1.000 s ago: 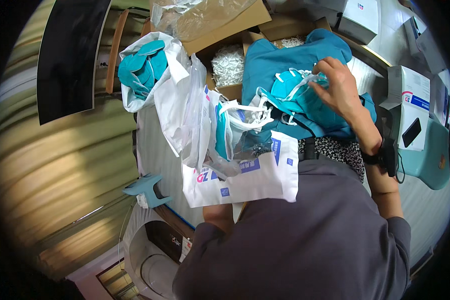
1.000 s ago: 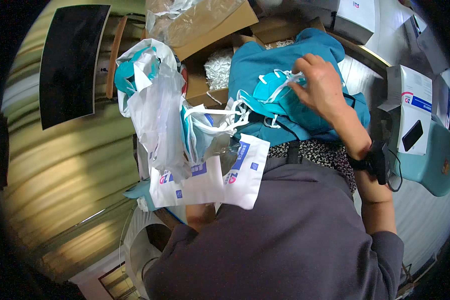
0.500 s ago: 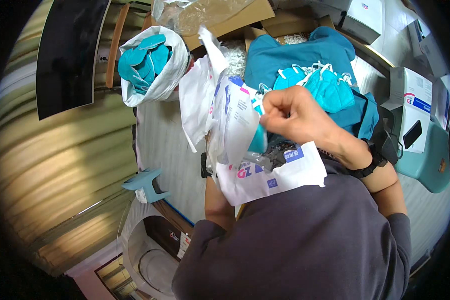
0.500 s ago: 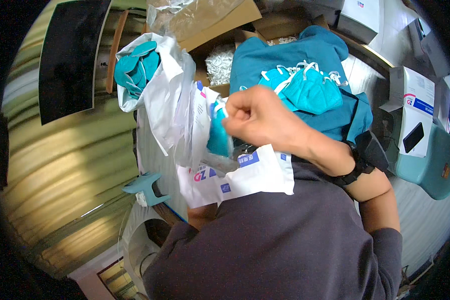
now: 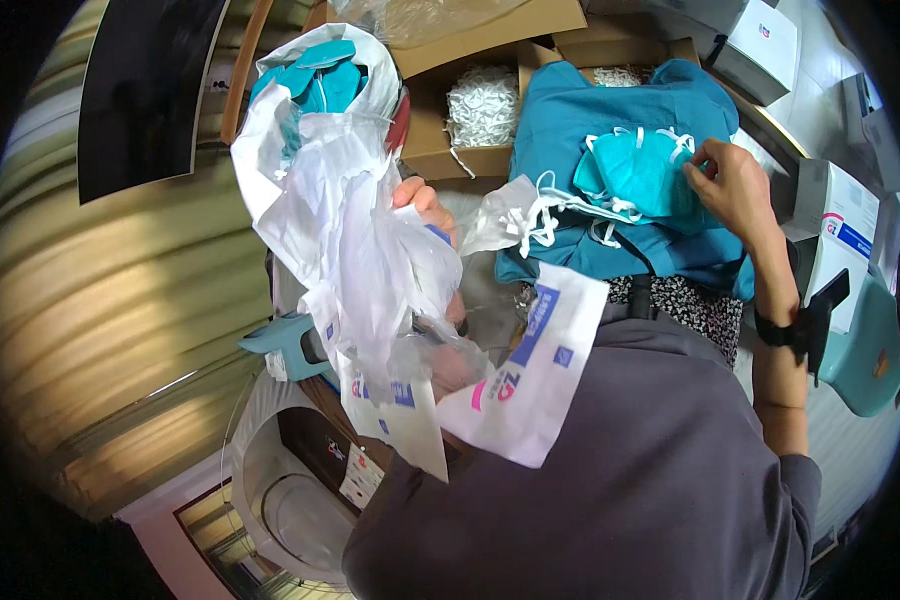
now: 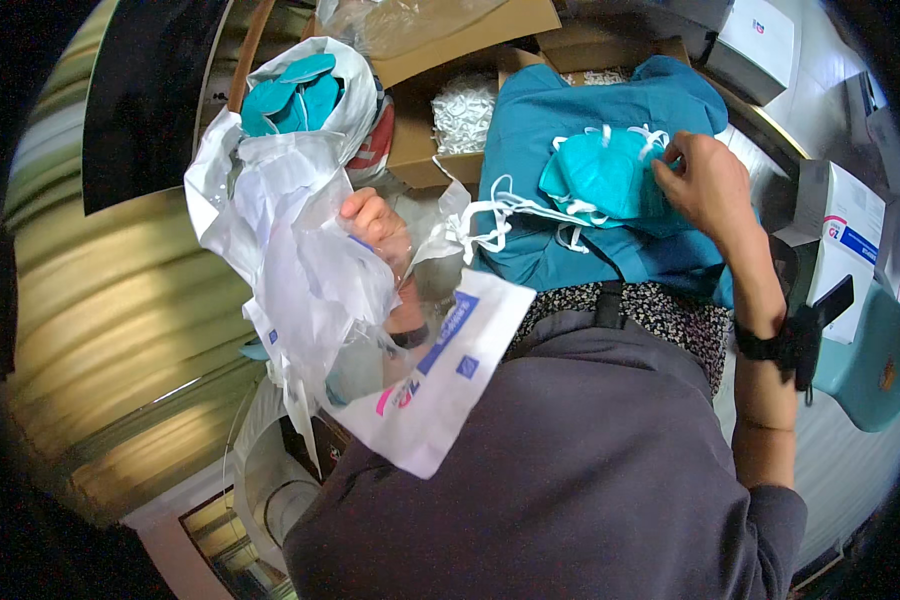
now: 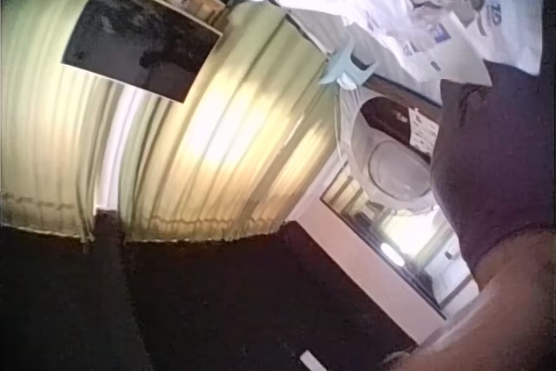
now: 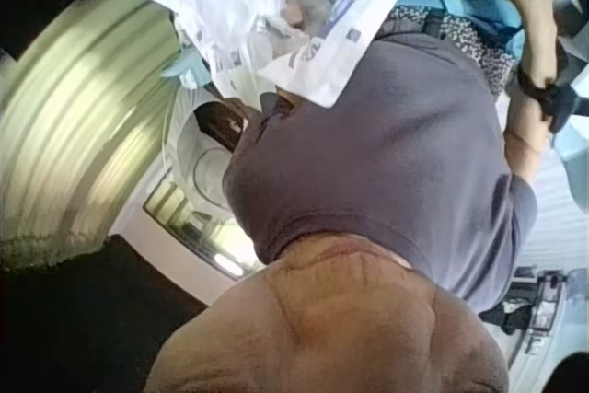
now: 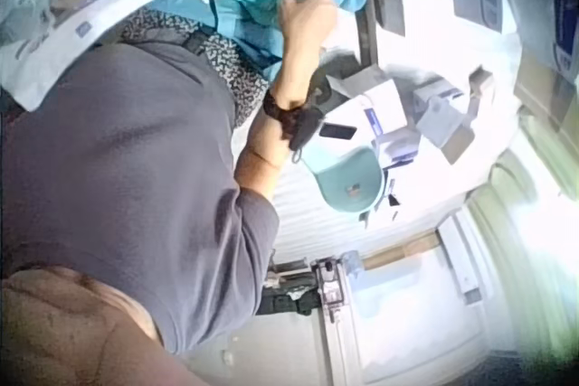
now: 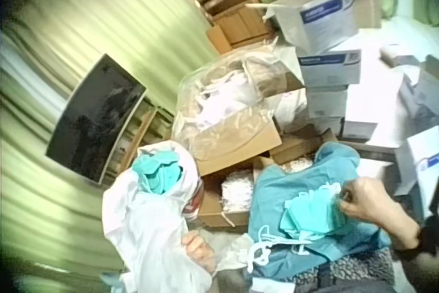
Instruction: The recorder is sorting and untangling green face masks with white straps, then placing them into plastic sleeves and boxes.
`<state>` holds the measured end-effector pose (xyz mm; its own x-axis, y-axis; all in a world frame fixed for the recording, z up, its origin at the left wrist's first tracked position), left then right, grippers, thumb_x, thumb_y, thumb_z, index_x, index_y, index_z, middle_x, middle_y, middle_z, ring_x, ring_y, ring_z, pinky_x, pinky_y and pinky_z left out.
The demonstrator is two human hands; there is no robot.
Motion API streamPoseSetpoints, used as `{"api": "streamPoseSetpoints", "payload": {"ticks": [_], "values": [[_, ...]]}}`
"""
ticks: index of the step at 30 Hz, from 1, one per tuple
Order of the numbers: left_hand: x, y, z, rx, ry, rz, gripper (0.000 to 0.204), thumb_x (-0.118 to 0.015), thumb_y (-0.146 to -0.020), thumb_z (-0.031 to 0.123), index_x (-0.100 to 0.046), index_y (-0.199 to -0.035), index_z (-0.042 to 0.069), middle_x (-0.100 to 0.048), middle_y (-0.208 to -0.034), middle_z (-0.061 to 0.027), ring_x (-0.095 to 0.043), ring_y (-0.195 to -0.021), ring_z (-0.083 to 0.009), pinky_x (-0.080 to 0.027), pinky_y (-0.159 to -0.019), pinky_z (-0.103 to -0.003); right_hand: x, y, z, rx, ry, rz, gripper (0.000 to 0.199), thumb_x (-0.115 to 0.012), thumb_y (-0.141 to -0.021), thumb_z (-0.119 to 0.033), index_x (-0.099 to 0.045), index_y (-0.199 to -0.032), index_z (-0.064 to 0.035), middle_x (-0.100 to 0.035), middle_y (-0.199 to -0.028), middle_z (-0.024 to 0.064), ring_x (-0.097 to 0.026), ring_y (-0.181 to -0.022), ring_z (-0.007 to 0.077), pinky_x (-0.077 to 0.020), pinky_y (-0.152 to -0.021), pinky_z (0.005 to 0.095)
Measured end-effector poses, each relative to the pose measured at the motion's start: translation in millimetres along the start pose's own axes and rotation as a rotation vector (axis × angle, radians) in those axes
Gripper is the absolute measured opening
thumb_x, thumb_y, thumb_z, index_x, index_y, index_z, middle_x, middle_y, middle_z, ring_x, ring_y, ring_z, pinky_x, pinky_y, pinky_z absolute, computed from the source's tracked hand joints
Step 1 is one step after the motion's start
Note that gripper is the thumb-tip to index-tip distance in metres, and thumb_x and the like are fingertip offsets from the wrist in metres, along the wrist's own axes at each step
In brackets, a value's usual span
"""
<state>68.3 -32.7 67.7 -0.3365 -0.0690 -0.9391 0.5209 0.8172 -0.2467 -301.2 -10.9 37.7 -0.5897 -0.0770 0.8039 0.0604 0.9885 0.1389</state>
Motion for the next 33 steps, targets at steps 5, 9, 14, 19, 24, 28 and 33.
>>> {"api": "streamPoseSetpoints", "payload": {"ticks": [5, 9, 14, 19, 24, 28, 33], "values": [[-18, -6, -10, -0.076, 0.027, -0.019, 0.010, -0.053, -0.093, 0.010, -0.050, -0.094, 0.001, -0.041, -0.071, -0.0055, -0.041, -0.049, -0.0105, -0.029, -0.037, -0.023, 12, 2, -40, 0.330, -0.039, 0.218, 0.046, -0.071, -0.082, -0.036, -0.064, -0.118, -0.0081, -0.063, -0.119, 0.0164, -0.059, -0.111, 0.0337, -0.0461, -0.093, 0.0443], [-36, -15, -4, -0.075, 0.087, -0.018, 0.011, -0.054, -0.093, 0.010, -0.051, -0.093, 0.000, -0.043, -0.070, -0.0066, -0.041, -0.046, -0.0113, -0.029, -0.036, -0.023, -24, 3, -55, 0.612, -0.054, 0.020, 0.049, -0.072, -0.081, -0.036, -0.063, -0.123, -0.0136, -0.054, -0.135, 0.0124, -0.043, -0.133, 0.0326, -0.0267, -0.113, 0.0553], [-67, -22, 3, -0.075, -0.101, -0.069, 0.008, -0.053, -0.093, 0.008, -0.050, -0.092, 0.000, -0.044, -0.069, -0.0073, -0.041, -0.044, -0.0101, -0.029, -0.035, -0.023, -75, 2, -31, 0.587, 0.085, -0.237, 0.056, -0.077, -0.076, -0.032, -0.060, -0.128, -0.0163, -0.051, -0.139, 0.0122, -0.041, -0.136, 0.0331, -0.0209, -0.117, 0.0567], [-90, -28, -7, -0.033, -0.179, -0.109, 0.009, -0.049, -0.096, 0.009, -0.047, -0.091, 0.001, -0.044, -0.069, -0.0075, -0.039, -0.044, -0.0103, -0.029, -0.035, -0.024, -27, -8, -106, 0.692, -0.332, 0.012, 0.100, -0.085, -0.060, -0.036, -0.040, -0.147, -0.0168, -0.037, -0.153, 0.0121, -0.033, -0.142, 0.0344, -0.0196, -0.118, 0.0553], [-57, -58, -1, 0.026, -0.195, -0.007, 0.012, -0.051, -0.095, 0.010, -0.050, -0.087, 0.002, -0.043, -0.067, -0.0065, -0.041, -0.043, -0.0110, -0.027, -0.033, -0.023, -33, -19, -145, 0.959, -0.297, 0.016, 0.026, -0.066, -0.088, -0.020, -0.063, -0.112, -0.0096, -0.061, -0.129, 0.0100, -0.048, -0.130, 0.0329, -0.0230, -0.117, 0.0561], [-83, -44, 46, -0.079, -0.465, 0.050, 0.013, -0.050, -0.097, 0.015, -0.050, -0.091, 0.003, -0.045, -0.075, -0.0060, -0.043, -0.052, -0.0130, -0.029, -0.041, -0.026, -35, -34, -82, 0.389, -1.068, -0.040, 0.018, -0.050, -0.095, -0.007, -0.062, -0.106, -0.0015, -0.070, -0.109, 0.0124, -0.066, -0.104, 0.0237, -0.0473, -0.097, 0.0348], [-84, -39, 117, -0.613, -1.113, 0.388, 0.020, -0.049, -0.099, 0.022, -0.054, -0.105, 0.004, -0.053, -0.096, -0.0070, -0.051, -0.076, -0.0181, -0.039, -0.064, -0.034, -41, -23, -18, 0.444, -0.288, -0.074, 0.026, -0.067, -0.082, -0.020, -0.068, -0.107, -0.0100, -0.061, -0.125, 0.0120, -0.045, -0.132, 0.0343, -0.0187, -0.117, 0.0603]]}}
Point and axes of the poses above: each hand's wrist, its own y-axis away from the middle knuckle, its own x-axis out of the back of the hand, z = x × y, the point moved 4 cm from there along -y, towards the middle knuckle
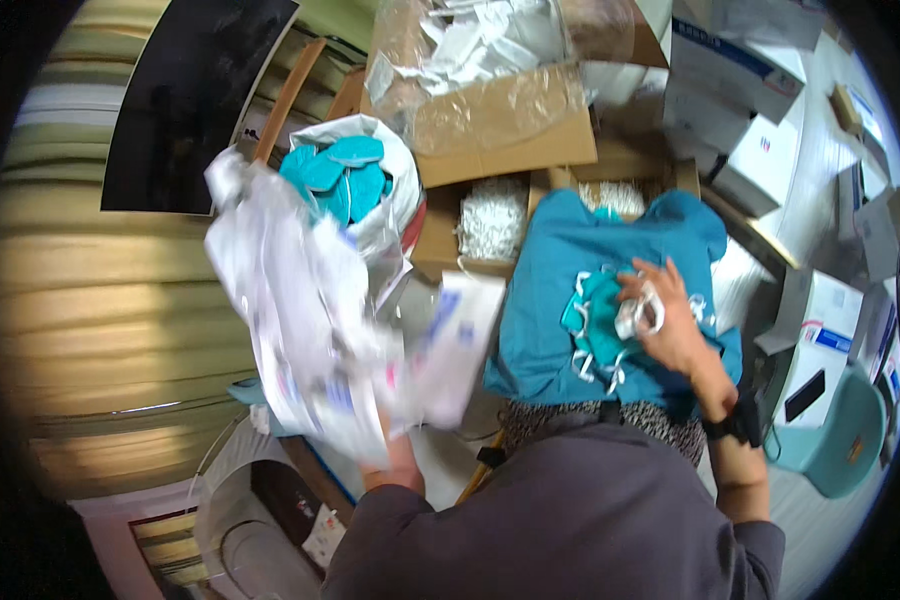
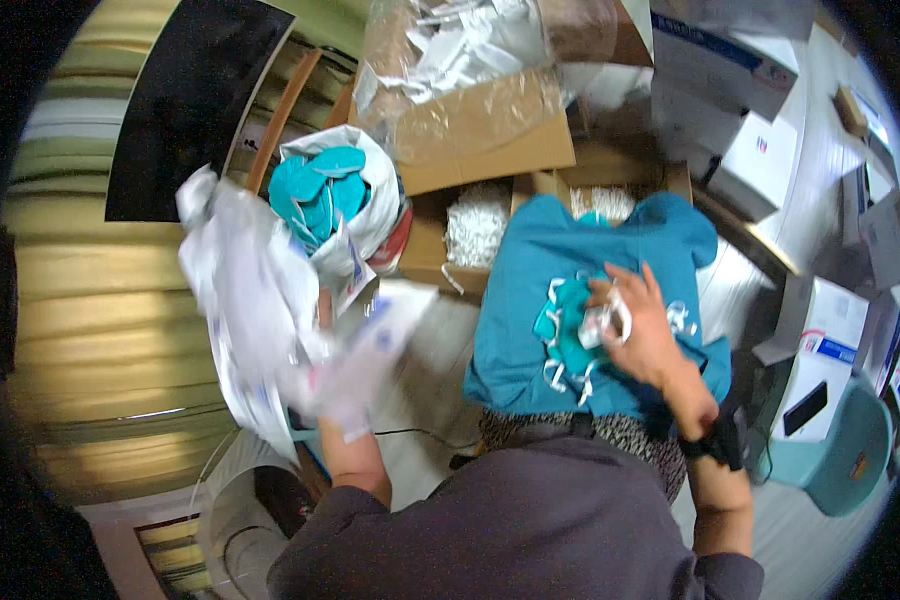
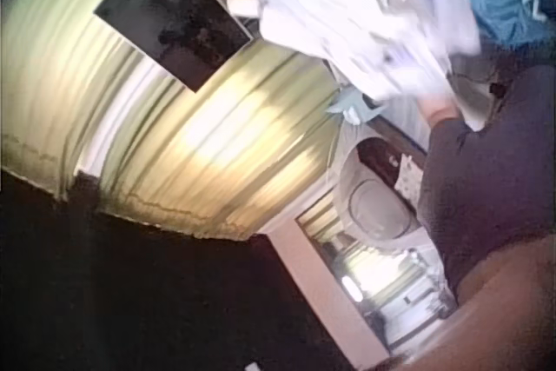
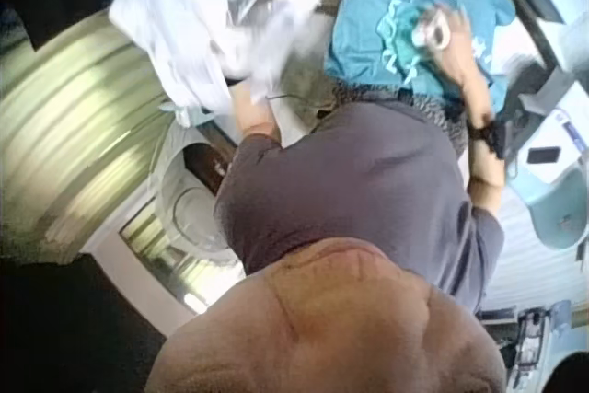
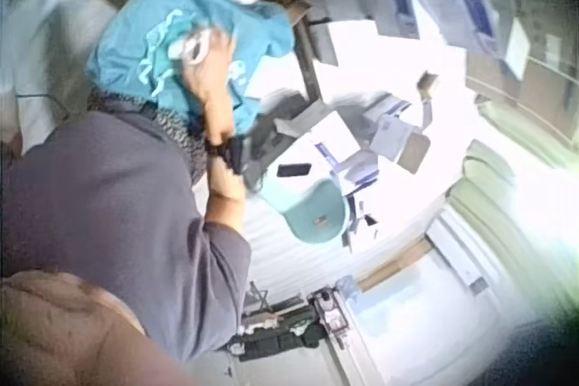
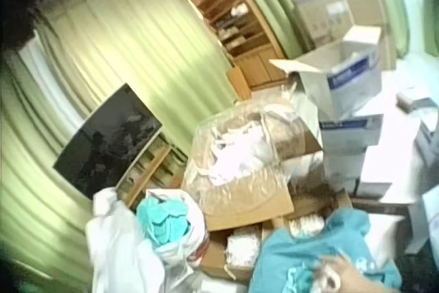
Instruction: The recorder is sorting and untangling green face masks with white straps, then placing them into plastic sleeves and boxes.
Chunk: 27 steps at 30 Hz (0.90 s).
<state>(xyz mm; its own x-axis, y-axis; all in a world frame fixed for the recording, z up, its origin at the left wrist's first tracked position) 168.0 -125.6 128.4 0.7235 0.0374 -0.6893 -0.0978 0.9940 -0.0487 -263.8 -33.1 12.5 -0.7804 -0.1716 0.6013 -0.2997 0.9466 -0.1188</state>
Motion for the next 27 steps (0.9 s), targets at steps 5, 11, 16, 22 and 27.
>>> {"api": "streamPoseSetpoints", "payload": {"ticks": [5, 11, 16, 22, 27], "values": [[30, -127, -33, -0.149, -0.408, 0.351, 0.033, -0.048, -0.100, 0.029, -0.058, -0.119, 0.004, -0.061, -0.116, -0.0081, -0.059, -0.100, -0.0232, -0.048, -0.087, -0.041, -19, 18, 2, 0.103, 0.246, -0.057, 0.044, -0.073, -0.078, -0.039, -0.068, -0.110, -0.0084, -0.058, -0.132, 0.0149, -0.045, -0.131, 0.0381, -0.0202, -0.115, 0.0621], [-79, -277, -59, -0.790, -0.613, 0.474, 0.039, -0.067, -0.093, 0.018, -0.057, -0.114, -0.013, -0.065, -0.114, -0.0209, -0.065, -0.094, -0.0248, -0.055, -0.078, -0.040, -15, 9, 8, 0.077, 0.211, -0.094, 0.039, -0.071, -0.077, -0.031, -0.068, -0.103, -0.0037, -0.058, -0.132, 0.0149, -0.047, -0.129, 0.0379, -0.0245, -0.112, 0.0621], [-149, -361, -126, -1.305, -1.546, 0.191, 0.032, -0.074, -0.085, 0.025, -0.059, -0.100, 0.001, -0.065, -0.092, -0.0174, -0.064, -0.081, -0.0370, -0.051, -0.068, -0.042, -13, 0, 7, 0.016, 0.214, -0.107, 0.037, -0.071, -0.077, -0.029, -0.068, -0.107, -0.0069, -0.058, -0.133, 0.0130, -0.049, -0.129, 0.0363, -0.0257, -0.112, 0.0606], [-101, -402, -299, -0.515, -2.246, -0.695, 0.043, -0.070, -0.083, 0.040, -0.063, -0.119, 0.016, -0.063, -0.109, -0.0138, -0.063, -0.096, -0.0328, -0.046, -0.087, -0.045, -12, -11, 9, -0.074, 0.199, -0.095, 0.033, -0.072, -0.078, -0.029, -0.069, -0.101, -0.0069, -0.059, -0.132, 0.0119, -0.050, -0.127, 0.0354, -0.0279, -0.112, 0.0588], [-31, -410, -338, 0.596, -1.977, -0.722, 0.078, -0.042, -0.087, 0.074, -0.071, -0.110, 0.006, -0.065, -0.115, -0.0254, -0.060, -0.108, -0.0358, -0.042, -0.099, -0.044, -15, -15, 9, -0.086, 0.192, -0.096, 0.031, -0.072, -0.079, -0.029, -0.068, -0.101, -0.0078, -0.059, -0.132, 0.0117, -0.050, -0.127, 0.0355, -0.0287, -0.111, 0.0584]]}}
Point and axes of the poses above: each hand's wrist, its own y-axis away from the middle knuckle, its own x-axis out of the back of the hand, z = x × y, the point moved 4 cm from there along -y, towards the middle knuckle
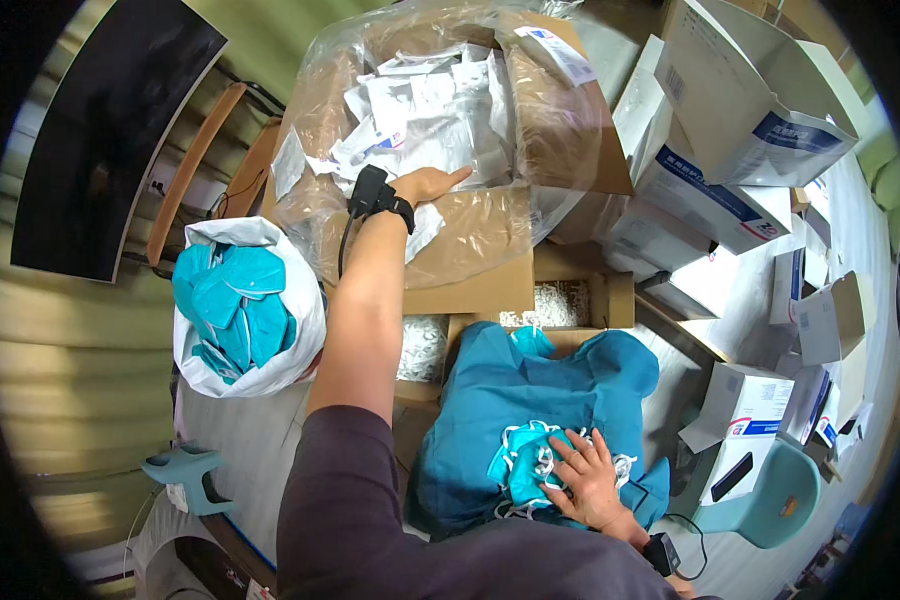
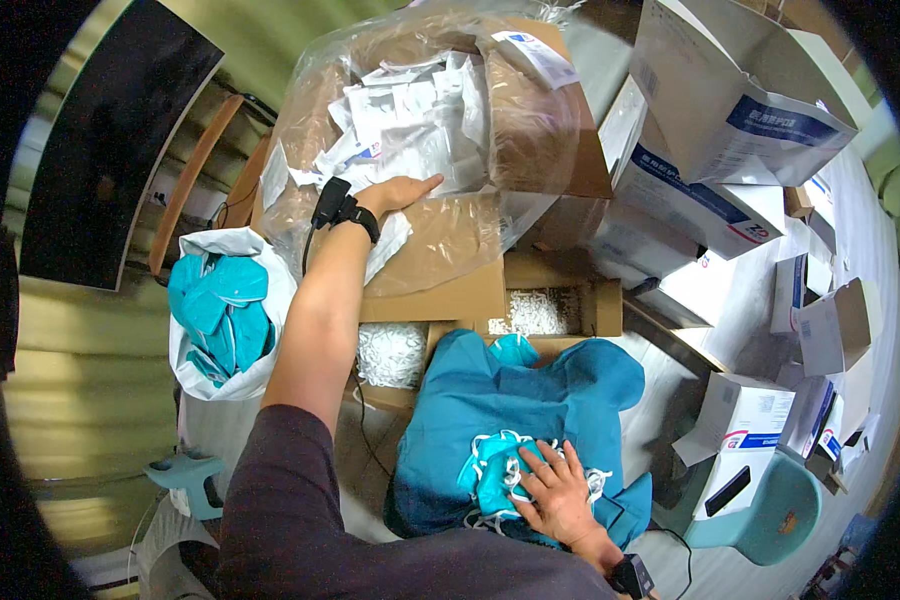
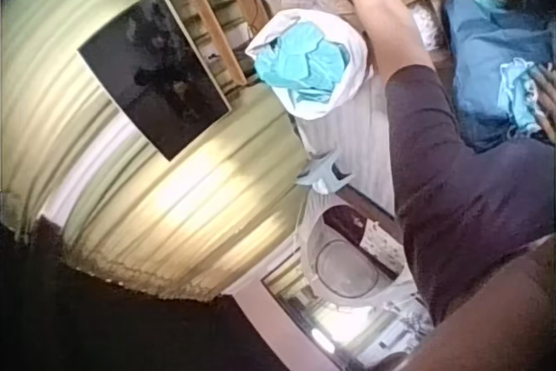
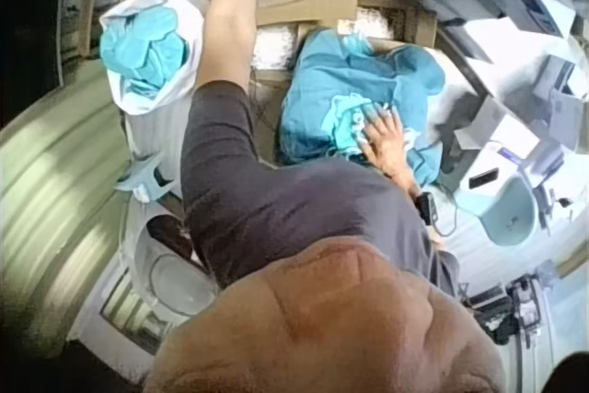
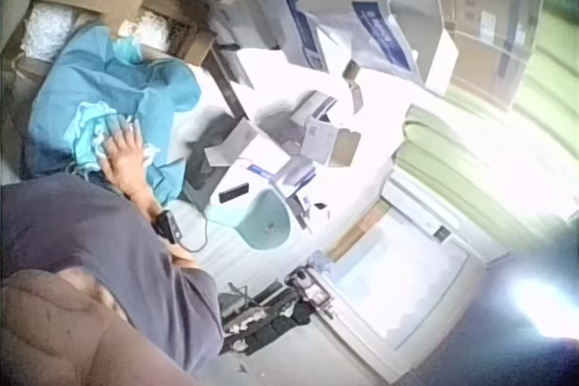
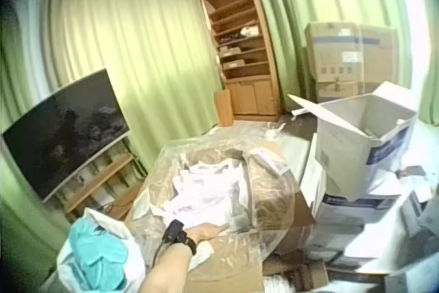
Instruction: The recorder is sorting and untangling green face masks with white straps, then placing them into plastic sleeves and boxes.
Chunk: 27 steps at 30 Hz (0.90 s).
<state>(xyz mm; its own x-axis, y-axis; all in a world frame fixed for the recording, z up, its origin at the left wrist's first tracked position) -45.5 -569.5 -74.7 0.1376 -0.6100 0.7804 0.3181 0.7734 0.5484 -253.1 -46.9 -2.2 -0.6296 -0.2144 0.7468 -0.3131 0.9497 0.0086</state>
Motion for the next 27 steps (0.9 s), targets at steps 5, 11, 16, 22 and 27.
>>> {"api": "streamPoseSetpoints", "payload": {"ticks": [5, 11, 16, 22, 27], "values": [[24, 19, 12, -0.150, 0.114, 0.284, 0.058, -0.054, -0.090, 0.057, -0.074, -0.098, 0.004, -0.069, -0.104, -0.0213, -0.064, -0.095, -0.0342, -0.049, -0.084, -0.038, 0, -2, 1, 0.007, 0.002, -0.001, 0.030, -0.071, -0.079, -0.029, -0.068, -0.100, -0.0076, -0.060, -0.132, 0.0119, -0.051, -0.127, 0.0358, -0.0293, -0.111, 0.0582], [60, 136, 50, -0.592, -0.125, 0.970, 0.042, -0.075, -0.081, 0.032, -0.067, -0.114, 0.006, -0.066, -0.114, -0.0167, -0.064, -0.101, -0.0327, -0.051, -0.085, -0.039, -3, 2, -4, 0.042, 0.017, 0.007, 0.033, -0.072, -0.078, -0.029, -0.068, -0.101, -0.0051, -0.059, -0.132, 0.0129, -0.050, -0.127, 0.0358, -0.0276, -0.112, 0.0577], [-20, 192, 23, -0.465, -0.556, 1.005, 0.049, -0.069, -0.079, 0.009, -0.059, -0.127, 0.007, -0.064, -0.120, -0.0196, -0.060, -0.113, -0.0365, -0.049, -0.096, -0.040, -3, 9, -6, 0.054, 0.019, 0.046, 0.032, -0.072, -0.079, -0.029, -0.069, -0.101, -0.0054, -0.059, -0.132, 0.0132, -0.050, -0.127, 0.0360, -0.0278, -0.112, 0.0576], [31, 185, -2, -0.497, -0.217, 1.120, 0.052, -0.055, -0.075, -0.010, -0.059, -0.125, 0.007, -0.063, -0.120, -0.0153, -0.058, -0.114, -0.0347, -0.050, -0.094, -0.043, -2, 17, -6, 0.052, 0.021, 0.048, 0.033, -0.072, -0.079, -0.028, -0.068, -0.103, -0.0058, -0.059, -0.132, 0.0138, -0.050, -0.127, 0.0362, -0.0285, -0.112, 0.0573], [88, 173, 38, -0.205, -0.411, 1.313, 0.062, -0.074, -0.072, 0.004, -0.055, -0.131, 0.008, -0.049, -0.138, -0.0196, -0.043, -0.131, -0.0383, -0.044, -0.101, -0.041, -2, 17, -3, 0.075, -0.111, 0.078, 0.035, -0.069, -0.082, -0.023, -0.065, -0.113, -0.0062, -0.059, -0.132, 0.0164, -0.050, -0.129, 0.0371, -0.0275, -0.113, 0.0572]]}}
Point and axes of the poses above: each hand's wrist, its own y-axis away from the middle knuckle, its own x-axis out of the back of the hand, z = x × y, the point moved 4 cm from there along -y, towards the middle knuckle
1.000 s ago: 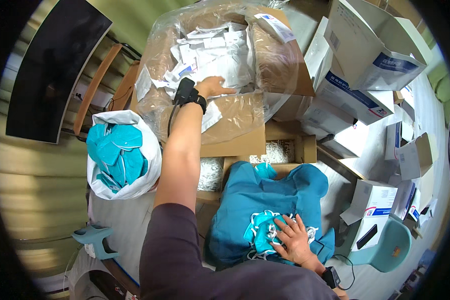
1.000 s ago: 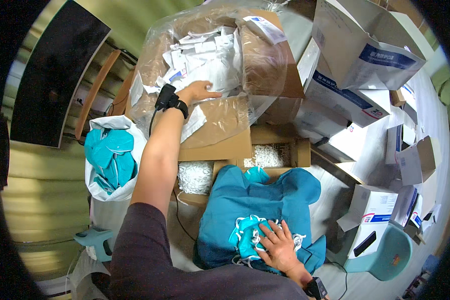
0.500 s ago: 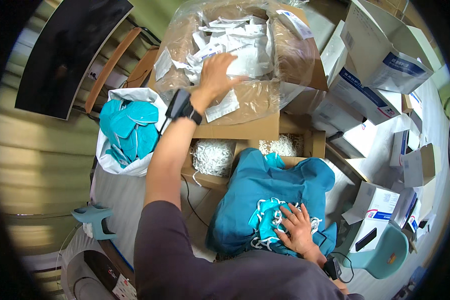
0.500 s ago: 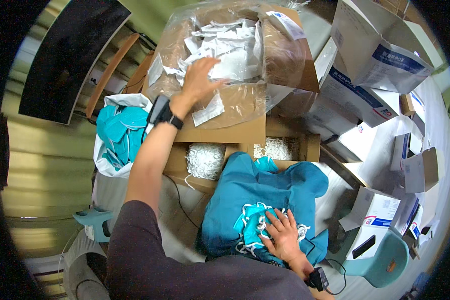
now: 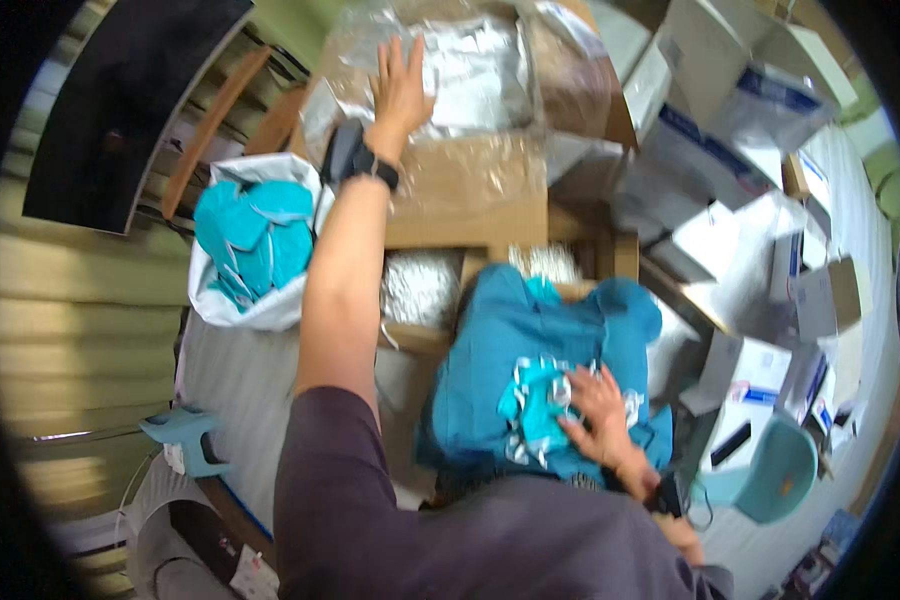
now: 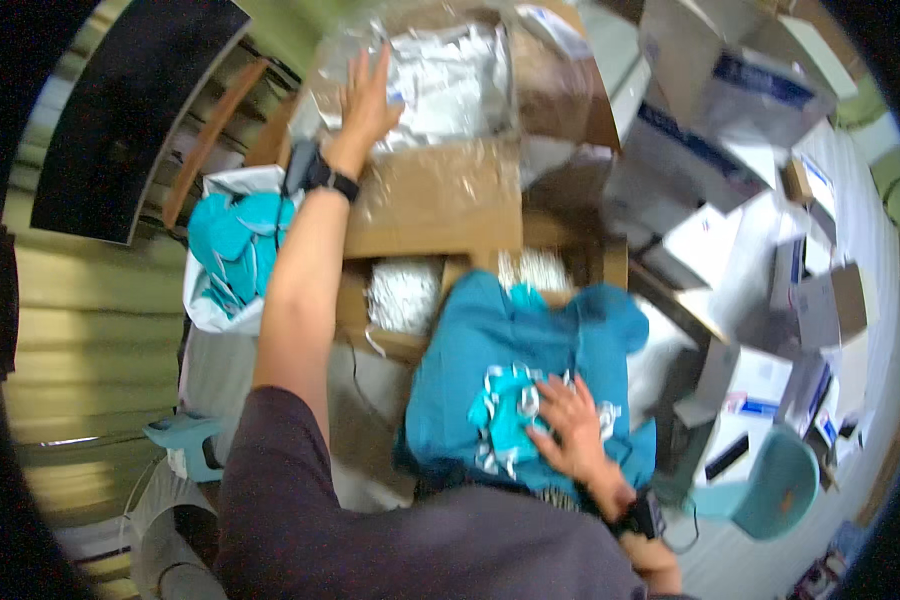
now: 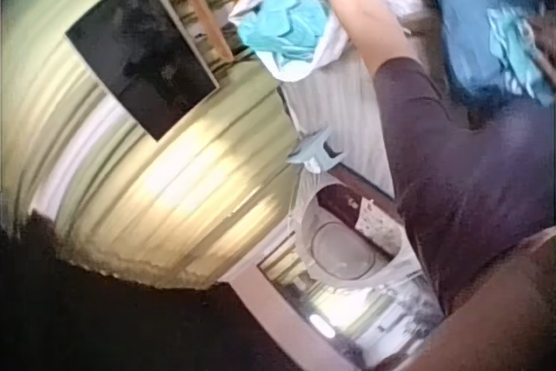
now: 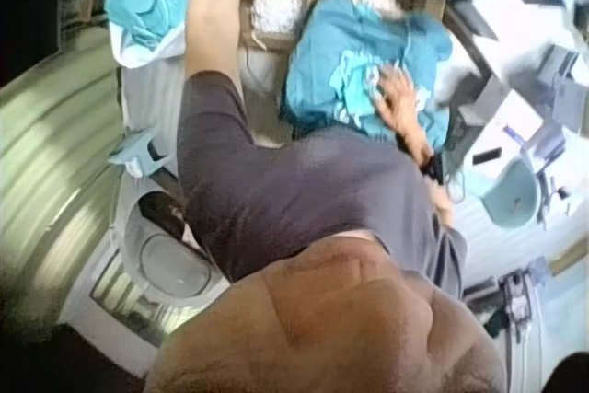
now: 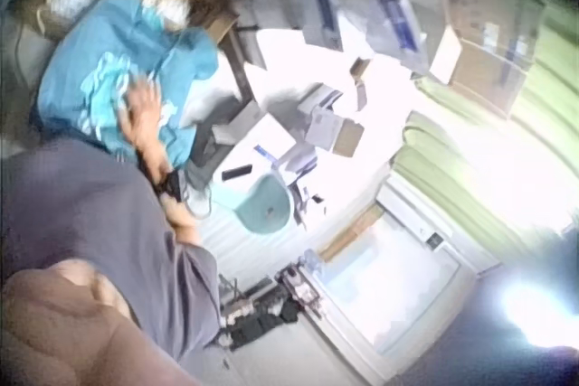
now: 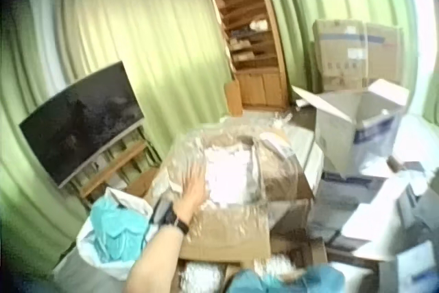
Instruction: The recorder is sorting and untangling green face masks with white straps, then placing them into plastic sleeves and boxes.
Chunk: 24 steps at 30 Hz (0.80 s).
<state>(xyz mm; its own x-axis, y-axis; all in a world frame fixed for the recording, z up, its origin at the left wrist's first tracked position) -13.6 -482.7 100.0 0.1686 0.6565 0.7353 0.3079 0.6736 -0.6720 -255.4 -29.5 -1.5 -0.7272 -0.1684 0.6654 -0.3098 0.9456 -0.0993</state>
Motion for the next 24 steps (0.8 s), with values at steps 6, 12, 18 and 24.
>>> {"api": "streamPoseSetpoints", "payload": {"ticks": [6, 12, 18, 24], "values": [[43, 58, 124, -0.169, 0.792, -0.307, 0.048, -0.073, -0.081, 0.020, -0.057, -0.123, 0.000, -0.057, -0.122, -0.0212, -0.056, -0.112, -0.0357, -0.046, -0.095, -0.039, 16, 8, 10, -0.286, -0.351, 0.168, 0.022, -0.061, -0.093, -0.010, -0.067, -0.112, -0.0013, -0.063, -0.128, 0.0149, -0.057, -0.122, 0.0303, -0.0310, -0.114, 0.0470], [115, 234, 156, 0.316, 0.959, -0.725, 0.020, -0.076, -0.084, 0.023, -0.071, -0.081, 0.004, -0.065, -0.064, -0.0047, -0.052, -0.055, -0.0065, -0.042, -0.051, -0.027, 30, 44, 18, -0.536, -0.792, 0.498, 0.016, -0.059, -0.098, -0.009, -0.068, -0.107, 0.0010, -0.068, -0.112, 0.0046, -0.059, -0.098, 0.0082, -0.0444, -0.086, 0.0222], [170, 349, 187, 0.726, 1.046, -0.794, 0.021, -0.078, -0.083, 0.017, -0.069, -0.090, 0.000, -0.070, -0.076, -0.0055, -0.062, -0.066, -0.0087, -0.051, -0.061, -0.024, 40, 63, 24, -0.548, -0.839, 0.510, 0.014, -0.060, -0.097, -0.009, -0.068, -0.104, 0.0005, -0.069, -0.108, 0.0054, -0.060, -0.100, 0.0096, -0.0425, -0.091, 0.0225], [180, 357, 213, 0.518, 0.851, -0.766, 0.041, -0.089, -0.068, 0.025, -0.069, -0.094, 0.000, -0.067, -0.079, -0.0067, -0.058, -0.066, -0.0124, -0.050, -0.060, -0.029, 43, 65, -1, -0.306, -0.819, 0.339, 0.012, -0.063, -0.091, -0.005, -0.068, -0.101, 0.0005, -0.064, -0.124, 0.0138, -0.056, -0.117, 0.0217, -0.0364, -0.106, 0.0365]]}}
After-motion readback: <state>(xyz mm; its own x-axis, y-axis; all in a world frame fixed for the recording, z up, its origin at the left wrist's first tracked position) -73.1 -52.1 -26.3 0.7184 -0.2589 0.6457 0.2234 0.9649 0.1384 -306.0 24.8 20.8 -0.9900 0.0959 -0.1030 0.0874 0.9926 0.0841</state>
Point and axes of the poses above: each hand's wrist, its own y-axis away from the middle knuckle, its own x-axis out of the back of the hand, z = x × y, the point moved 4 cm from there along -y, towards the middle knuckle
